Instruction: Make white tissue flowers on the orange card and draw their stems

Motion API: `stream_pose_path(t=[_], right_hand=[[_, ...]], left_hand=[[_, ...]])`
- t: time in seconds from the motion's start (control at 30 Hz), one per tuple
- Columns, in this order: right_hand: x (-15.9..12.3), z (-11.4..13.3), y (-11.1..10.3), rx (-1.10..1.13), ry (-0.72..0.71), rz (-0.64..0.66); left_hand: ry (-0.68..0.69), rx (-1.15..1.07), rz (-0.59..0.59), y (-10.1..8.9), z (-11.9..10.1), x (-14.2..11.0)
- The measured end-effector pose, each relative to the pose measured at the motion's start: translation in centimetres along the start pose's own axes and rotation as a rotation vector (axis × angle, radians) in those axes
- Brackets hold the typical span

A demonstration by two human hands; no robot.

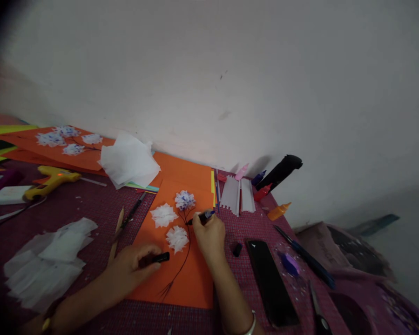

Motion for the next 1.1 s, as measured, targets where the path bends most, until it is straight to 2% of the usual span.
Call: stream_pose_path(t=[0.17, 0.47, 0.53, 0.63, 0.73, 0.8, 0.97, 1.1], right_hand=[[-0.4, 0.1, -0.8, -0.113, 0.034, 0.048], [-1.2, -1.2, -1.2, -0.079, 0.058, -0.003], [-1.2, -1.4, -1.1, -0.011, 0.074, -0.036], [-0.9, -1.3, -1.3, 0.284, 0.100, -0.099], [-0.5, -1.3, -2.8, 0.578, 0.143, -0.257], [-0.5, -1.6, -4.0, 0.650, 0.156, -0.336], [-1.6, -3.2, -4.5, 0.718, 0.173, -0.231], [-3.1, -4.5, -3.7, 0.769, 0.253, -0.244]], left_hand=[[0.006, -0.004, -0.004, 0.1, 0.0, 0.1], [0.014, 0.011, 0.000, 0.1, 0.2, 0.2], [0.016, 0.028, -0.012, 0.0, 0.3, 0.2], [0.022, 0.023, -0.008, 0.1, 0.3, 0.2], [0.024, 0.030, 0.001, 0.0, 0.2, 0.3], [0.019, 0.037, -0.001, 0.0, 0.1, 0.2], [0.022, 0.045, 0.008, 0.1, 0.1, 0.1], [0.052, 0.065, 0.008, 0.2, 0.0, 0.1]])
Point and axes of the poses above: each hand's wrist, its own x-axis towards the middle knuckle, its own y-axis out of the palm, z = x × y, the point moved 5 cm from there along x, towards the middle knuckle, and after that the axes turned 14 degrees about -y, right-handed, at the moved point
